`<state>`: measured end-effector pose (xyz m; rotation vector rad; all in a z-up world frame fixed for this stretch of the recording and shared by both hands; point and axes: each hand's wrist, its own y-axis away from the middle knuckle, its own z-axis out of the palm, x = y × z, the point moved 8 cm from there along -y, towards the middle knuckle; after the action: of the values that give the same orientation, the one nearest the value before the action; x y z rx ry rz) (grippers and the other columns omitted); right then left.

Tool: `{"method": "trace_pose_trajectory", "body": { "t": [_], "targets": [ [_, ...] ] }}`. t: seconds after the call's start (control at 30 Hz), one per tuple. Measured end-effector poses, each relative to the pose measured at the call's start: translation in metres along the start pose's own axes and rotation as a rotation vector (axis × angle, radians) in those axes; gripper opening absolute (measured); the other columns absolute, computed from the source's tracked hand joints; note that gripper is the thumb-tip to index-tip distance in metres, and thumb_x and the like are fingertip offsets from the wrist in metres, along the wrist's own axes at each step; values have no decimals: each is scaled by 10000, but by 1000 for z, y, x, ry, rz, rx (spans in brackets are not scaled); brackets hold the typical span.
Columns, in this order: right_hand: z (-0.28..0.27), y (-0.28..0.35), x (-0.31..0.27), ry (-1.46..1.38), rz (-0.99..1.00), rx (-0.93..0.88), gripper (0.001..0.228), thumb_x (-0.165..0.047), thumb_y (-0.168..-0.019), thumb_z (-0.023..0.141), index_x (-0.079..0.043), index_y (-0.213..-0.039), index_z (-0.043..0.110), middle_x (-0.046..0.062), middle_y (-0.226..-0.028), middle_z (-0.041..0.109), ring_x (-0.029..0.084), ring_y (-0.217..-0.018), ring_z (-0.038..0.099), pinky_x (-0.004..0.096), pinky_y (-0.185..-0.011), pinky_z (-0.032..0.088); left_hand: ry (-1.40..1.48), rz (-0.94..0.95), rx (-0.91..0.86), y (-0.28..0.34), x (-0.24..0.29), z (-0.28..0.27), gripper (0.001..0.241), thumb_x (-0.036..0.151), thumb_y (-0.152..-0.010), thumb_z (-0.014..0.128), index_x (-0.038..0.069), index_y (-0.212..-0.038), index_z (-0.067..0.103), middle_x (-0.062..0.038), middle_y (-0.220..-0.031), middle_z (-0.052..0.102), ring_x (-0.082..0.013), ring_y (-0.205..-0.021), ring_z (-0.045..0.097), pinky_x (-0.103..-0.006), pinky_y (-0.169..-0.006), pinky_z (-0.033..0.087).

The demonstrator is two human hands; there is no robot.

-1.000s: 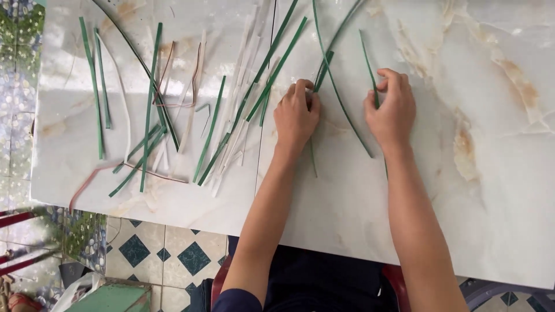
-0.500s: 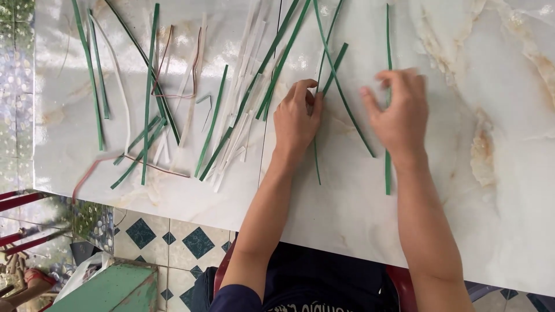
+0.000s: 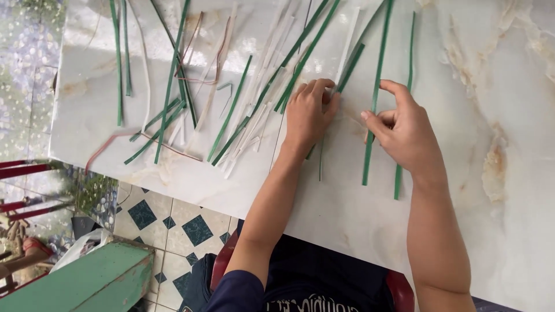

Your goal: Organizing, aligning, and separating thin green and white plastic strips on a table.

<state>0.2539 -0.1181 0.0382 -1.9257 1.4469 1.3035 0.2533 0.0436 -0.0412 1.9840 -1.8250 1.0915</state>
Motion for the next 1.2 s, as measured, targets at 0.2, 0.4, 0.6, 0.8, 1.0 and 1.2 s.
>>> {"method": "trace_pose_trajectory", "body": {
  "t": [0.2,0.4,0.6,0.8,1.0,1.2],
  "targets": [
    [-3,11,-10,293,284,-82,754,-486,-924,512,-57,-1523,350,35,-737,750,213,-627,682,343,-757,476,-149,-44,413,-19,-28,-89,144,118,-934,530,106,-1043,623,-36,-917,614,-219,-774,533,-348,-733,423],
    [-24,22,-27,72,-36,65,403,-249,-1013,551,4,-1328,546,111,-775,699,204,-567,621,290,-661,490,-346,-246,74,-27,-118,-62,324,55,-844,631,63,-1164,582,-124,-1070,567,-342,-953,546,-420,-679,504],
    [-10,21,-29,82,-58,15,382,-271,-990,568,-15,-1274,573,100,-787,709,185,-586,638,273,-624,496,-240,-230,2,-21,-106,-41,110,-42,-808,539,38,-884,548,-122,-851,561,-266,-779,552,-356,-643,462],
    [-12,24,-35,24,-144,71,327,-217,-1008,566,4,-1248,571,106,-729,690,176,-567,632,263,-624,507,-161,-288,21,-33,-116,-55,143,-41,-827,502,14,-951,546,-153,-942,539,-304,-755,567,-398,-672,470],
    [-18,24,-37,-81,-185,148,263,-147,-1024,561,35,-1213,587,117,-731,661,183,-634,648,252,-606,522,239,-174,40,-25,-17,-115,67,28,-876,400,41,-919,449,-108,-922,529,-253,-853,516,-355,-777,420],
    [-23,25,-43,-289,-493,302,319,-129,-1071,463,107,-1283,503,233,-1084,616,258,-776,630,308,-571,500,669,135,-300,-25,100,-68,176,134,-979,446,34,-1061,565,-141,-742,629,-276,-669,652,-410,-620,549]
  ]
}}
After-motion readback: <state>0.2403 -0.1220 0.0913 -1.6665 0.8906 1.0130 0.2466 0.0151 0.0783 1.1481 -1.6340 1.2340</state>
